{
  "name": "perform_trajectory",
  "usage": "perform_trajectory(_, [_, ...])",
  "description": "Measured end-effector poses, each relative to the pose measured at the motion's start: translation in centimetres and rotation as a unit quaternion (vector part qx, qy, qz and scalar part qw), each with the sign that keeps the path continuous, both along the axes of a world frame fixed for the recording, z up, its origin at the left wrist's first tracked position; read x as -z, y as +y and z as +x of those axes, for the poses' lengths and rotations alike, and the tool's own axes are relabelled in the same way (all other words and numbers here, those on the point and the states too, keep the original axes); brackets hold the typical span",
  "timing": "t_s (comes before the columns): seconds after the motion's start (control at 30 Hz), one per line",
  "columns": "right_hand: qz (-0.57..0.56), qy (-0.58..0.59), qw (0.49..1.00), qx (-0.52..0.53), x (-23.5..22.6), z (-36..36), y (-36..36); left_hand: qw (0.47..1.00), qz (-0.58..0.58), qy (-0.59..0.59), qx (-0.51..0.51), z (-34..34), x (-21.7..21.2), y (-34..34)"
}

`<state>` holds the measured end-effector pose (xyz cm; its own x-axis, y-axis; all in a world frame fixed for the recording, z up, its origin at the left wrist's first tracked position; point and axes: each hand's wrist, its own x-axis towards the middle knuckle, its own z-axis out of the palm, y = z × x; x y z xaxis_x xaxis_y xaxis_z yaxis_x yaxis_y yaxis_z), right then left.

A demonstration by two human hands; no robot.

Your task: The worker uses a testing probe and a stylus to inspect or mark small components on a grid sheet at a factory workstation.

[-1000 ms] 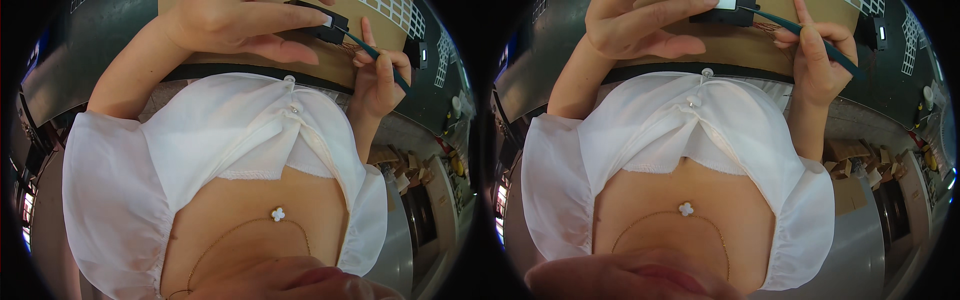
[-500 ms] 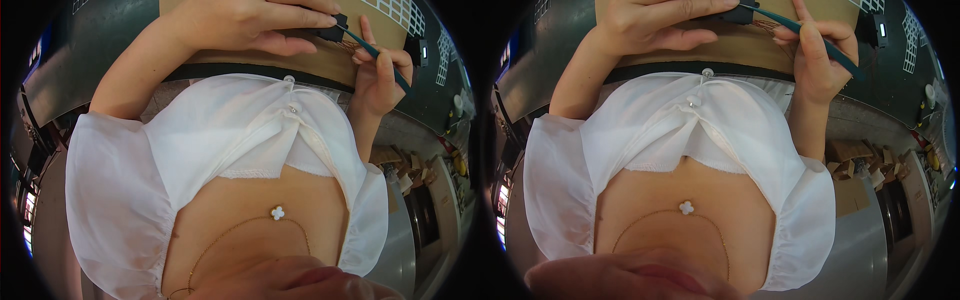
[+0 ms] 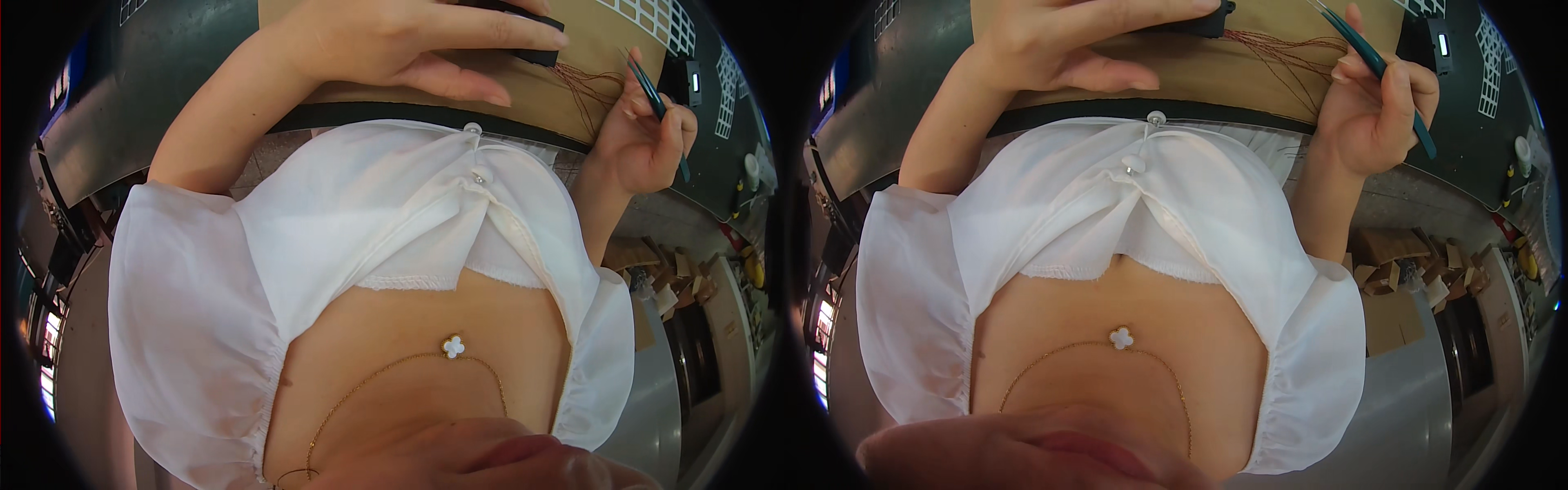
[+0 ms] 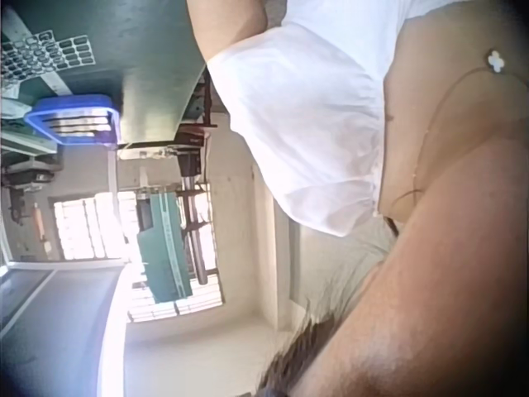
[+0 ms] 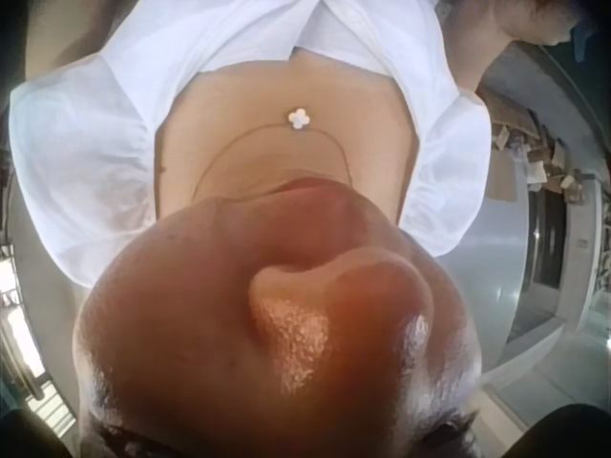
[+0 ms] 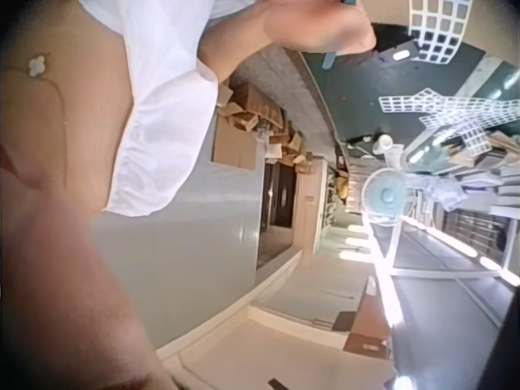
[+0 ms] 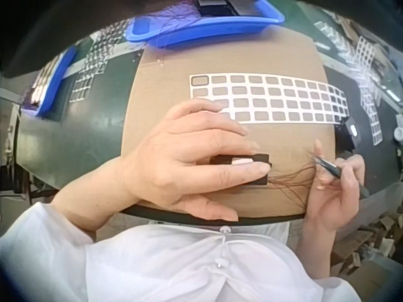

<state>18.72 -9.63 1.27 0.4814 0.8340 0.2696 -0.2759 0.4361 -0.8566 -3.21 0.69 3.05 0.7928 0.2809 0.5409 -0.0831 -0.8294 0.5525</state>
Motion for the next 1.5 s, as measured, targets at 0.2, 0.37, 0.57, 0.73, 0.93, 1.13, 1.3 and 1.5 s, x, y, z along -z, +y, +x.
perform_trajectory(0.2, [0.014, -0.051, 0.998, -0.043, 0.1, 1.3, -0.1, 1.0, 0.025, 0.014, 0.001, 0.2, 0.6, 0.3])
perform_trajectory(0.37, [-0.013, -0.148, 0.989, 0.028, -2.5, -0.7, 0.4, 0.947, -0.277, 0.162, -0.007, 0.1, -1.1, 0.4])
perform_trajectory(0.57, [-0.026, -0.304, 0.952, -0.007, -4.1, -2.0, 1.4, 0.913, -0.392, 0.102, -0.057, 1.5, -1.6, 0.4])
perform_trajectory(0.73, [-0.026, -0.433, 0.9, -0.038, -4.2, -2.1, 1.5, 0.933, -0.336, 0.108, -0.071, 1.7, -2.3, 0.7])
perform_trajectory(0.93, [-0.041, -0.567, 0.822, 0.032, -4.4, -0.6, 1.2, 0.954, -0.269, 0.086, -0.097, 0.9, 0.3, -1.1])
perform_trajectory(1.13, [-0.137, -0.584, 0.759, 0.253, -4.0, 7.4, -0.6, 0.977, -0.174, 0.057, -0.106, 0.5, 1.3, -1.2])
perform_trajectory(1.3, [-0.25, -0.678, 0.66, 0.205, -2.4, 8.4, 0.0, 0.98, -0.123, 0.008, -0.153, 0.4, 1.1, -1.3])
perform_trajectory(1.5, [-0.132, -0.494, 0.849, 0.137, -4.4, 6.5, 2.4, 0.983, 0.0, -0.008, -0.186, 1.0, 1.9, 0.3])
